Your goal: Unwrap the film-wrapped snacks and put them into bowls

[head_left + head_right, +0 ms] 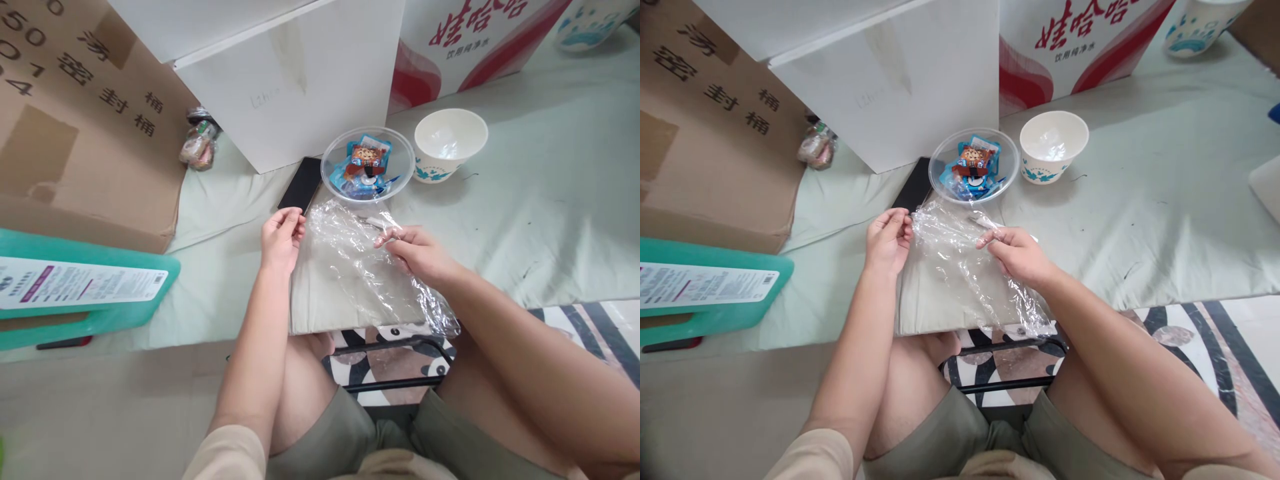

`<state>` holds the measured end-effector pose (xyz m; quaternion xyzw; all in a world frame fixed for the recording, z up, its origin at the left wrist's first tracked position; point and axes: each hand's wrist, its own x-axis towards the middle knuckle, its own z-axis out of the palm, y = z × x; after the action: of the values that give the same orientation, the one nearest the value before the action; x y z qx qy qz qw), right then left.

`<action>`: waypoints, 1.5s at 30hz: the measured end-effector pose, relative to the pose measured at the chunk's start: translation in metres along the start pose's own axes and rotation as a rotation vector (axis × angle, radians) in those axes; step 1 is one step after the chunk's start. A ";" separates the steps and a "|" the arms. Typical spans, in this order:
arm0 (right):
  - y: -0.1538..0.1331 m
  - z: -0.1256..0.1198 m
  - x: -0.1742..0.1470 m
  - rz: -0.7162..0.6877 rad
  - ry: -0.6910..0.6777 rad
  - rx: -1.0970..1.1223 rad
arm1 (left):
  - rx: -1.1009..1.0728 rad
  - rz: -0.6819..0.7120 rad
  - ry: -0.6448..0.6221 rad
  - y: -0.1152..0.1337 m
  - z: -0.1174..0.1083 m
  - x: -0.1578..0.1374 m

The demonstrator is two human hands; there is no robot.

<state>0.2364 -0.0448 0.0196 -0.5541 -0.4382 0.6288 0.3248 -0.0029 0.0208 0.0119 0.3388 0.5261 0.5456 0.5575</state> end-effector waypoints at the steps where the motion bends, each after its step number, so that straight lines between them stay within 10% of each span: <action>1: 0.000 0.000 0.000 0.007 0.009 0.003 | -0.025 -0.009 -0.014 0.000 0.000 0.000; 9: 0.002 0.001 0.001 -0.003 -0.031 -0.063 | 0.055 -0.243 -0.334 0.000 0.005 -0.008; 38: 0.010 -0.001 0.006 -0.060 0.083 0.043 | -0.032 -0.084 -0.183 0.002 -0.004 -0.003; 45: 0.007 0.000 0.005 -0.048 0.078 0.029 | -0.040 -0.282 -0.402 0.004 -0.004 -0.007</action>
<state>0.2357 -0.0435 0.0111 -0.5628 -0.4294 0.6049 0.3647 -0.0071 0.0142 0.0161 0.3528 0.4356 0.3945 0.7282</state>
